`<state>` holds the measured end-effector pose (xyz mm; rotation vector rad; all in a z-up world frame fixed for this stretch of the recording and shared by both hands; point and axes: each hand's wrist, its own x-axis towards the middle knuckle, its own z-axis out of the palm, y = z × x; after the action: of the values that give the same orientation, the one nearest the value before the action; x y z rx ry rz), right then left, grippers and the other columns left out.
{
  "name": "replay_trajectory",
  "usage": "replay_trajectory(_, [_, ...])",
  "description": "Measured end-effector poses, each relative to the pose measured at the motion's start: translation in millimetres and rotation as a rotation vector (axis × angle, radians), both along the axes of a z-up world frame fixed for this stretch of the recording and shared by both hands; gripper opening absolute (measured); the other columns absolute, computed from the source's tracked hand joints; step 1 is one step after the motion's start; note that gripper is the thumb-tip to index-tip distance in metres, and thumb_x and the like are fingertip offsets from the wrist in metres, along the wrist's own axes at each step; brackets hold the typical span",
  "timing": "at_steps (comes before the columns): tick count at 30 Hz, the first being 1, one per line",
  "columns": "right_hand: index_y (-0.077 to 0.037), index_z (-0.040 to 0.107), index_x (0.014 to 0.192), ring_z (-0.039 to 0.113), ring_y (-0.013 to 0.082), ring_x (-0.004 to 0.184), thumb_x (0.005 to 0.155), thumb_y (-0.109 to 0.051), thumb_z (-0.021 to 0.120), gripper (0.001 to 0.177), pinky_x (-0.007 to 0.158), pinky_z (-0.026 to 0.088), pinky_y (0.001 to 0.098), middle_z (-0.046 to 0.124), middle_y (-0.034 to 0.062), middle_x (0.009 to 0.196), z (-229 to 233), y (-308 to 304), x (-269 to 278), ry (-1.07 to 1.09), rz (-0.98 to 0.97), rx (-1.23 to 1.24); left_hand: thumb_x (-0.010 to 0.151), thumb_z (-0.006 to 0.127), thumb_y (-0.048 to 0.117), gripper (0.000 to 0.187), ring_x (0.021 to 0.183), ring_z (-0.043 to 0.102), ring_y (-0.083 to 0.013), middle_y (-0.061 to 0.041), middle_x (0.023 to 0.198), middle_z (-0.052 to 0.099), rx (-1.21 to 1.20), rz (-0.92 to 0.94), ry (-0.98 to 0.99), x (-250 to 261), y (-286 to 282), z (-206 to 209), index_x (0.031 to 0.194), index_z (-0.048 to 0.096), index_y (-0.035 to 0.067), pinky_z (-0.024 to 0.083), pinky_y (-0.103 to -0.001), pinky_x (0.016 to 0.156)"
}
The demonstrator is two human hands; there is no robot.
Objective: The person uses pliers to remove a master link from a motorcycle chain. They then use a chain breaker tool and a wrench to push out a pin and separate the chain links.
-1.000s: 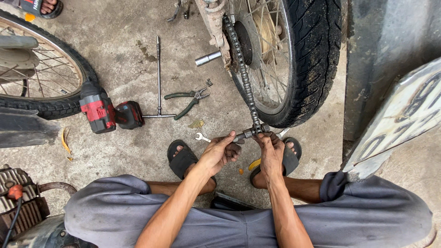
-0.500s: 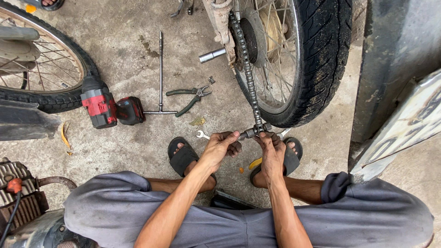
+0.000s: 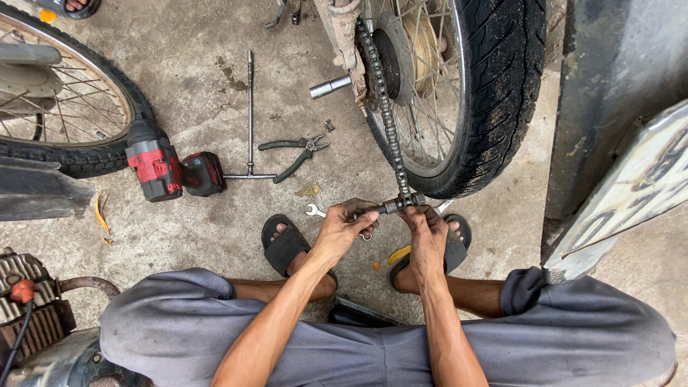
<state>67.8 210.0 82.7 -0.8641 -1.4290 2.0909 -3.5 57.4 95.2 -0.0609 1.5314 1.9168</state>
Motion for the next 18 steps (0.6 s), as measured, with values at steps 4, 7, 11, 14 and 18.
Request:
replay_trajectory(4, [0.002,0.066,0.08,0.062,0.0166,0.08,0.092,-0.004,0.069,0.014,0.094,0.059,0.0426,0.057,0.0084,0.079,-17.5,6.1,4.3,-0.038,0.018,0.012,0.091,0.081,0.016,0.032,0.07,0.07,-0.0125,-0.014,0.083,0.073,-0.006,-0.014,-0.016,-1.4,-4.5,0.1,0.111,0.07,-0.007,0.061,-0.021,0.064])
replay_trajectory(7, [0.003,0.066,0.081,0.061,0.0159,0.082,0.093,-0.003,0.068,0.014,0.095,0.059,0.0434,0.055,0.009,0.079,3.1,1.0,1.6,-0.044,0.038,0.035,0.1,0.07,0.035,0.035,0.06,0.068,-0.0106,-0.01,0.072,0.071,-0.018,-0.09,-0.195,-5.7,-4.8,12.9,0.101,0.072,0.0,0.059,-0.018,0.054])
replay_trajectory(11, [0.001,0.067,0.084,0.065,0.0163,0.082,0.093,-0.006,0.068,0.011,0.095,0.059,0.0418,0.059,0.0077,0.08,4.8,1.6,0.9,-0.074,0.05,0.044,0.102,0.066,0.036,0.036,0.056,0.065,-0.0081,-0.008,0.067,0.069,-0.029,-0.184,-0.179,-10.5,-5.4,2.9,0.098,0.073,0.001,0.055,-0.016,0.051])
replay_trajectory(14, [0.0,0.067,0.084,0.064,0.0156,0.082,0.093,-0.008,0.069,0.012,0.096,0.057,0.0395,0.06,0.0084,0.079,14.5,1.7,0.4,-0.09,0.065,0.057,0.101,0.068,0.025,0.025,0.059,0.061,-0.0096,-0.008,0.067,0.066,-0.068,-0.215,0.027,-15.2,-7.9,16.2,0.095,0.073,0.001,0.05,-0.017,0.054])
replay_trajectory(18, [-0.001,0.072,0.087,0.061,0.0124,0.085,0.094,-0.014,0.068,0.015,0.093,0.054,0.0374,0.067,0.0074,0.082,7.3,7.8,2.2,-0.181,0.125,0.156,0.098,0.072,0.024,0.025,0.068,0.064,-0.0191,-0.015,0.075,0.071,-0.253,-0.303,0.331,-18.5,-11.0,25.0,0.108,0.074,0.001,0.052,-0.029,0.062])
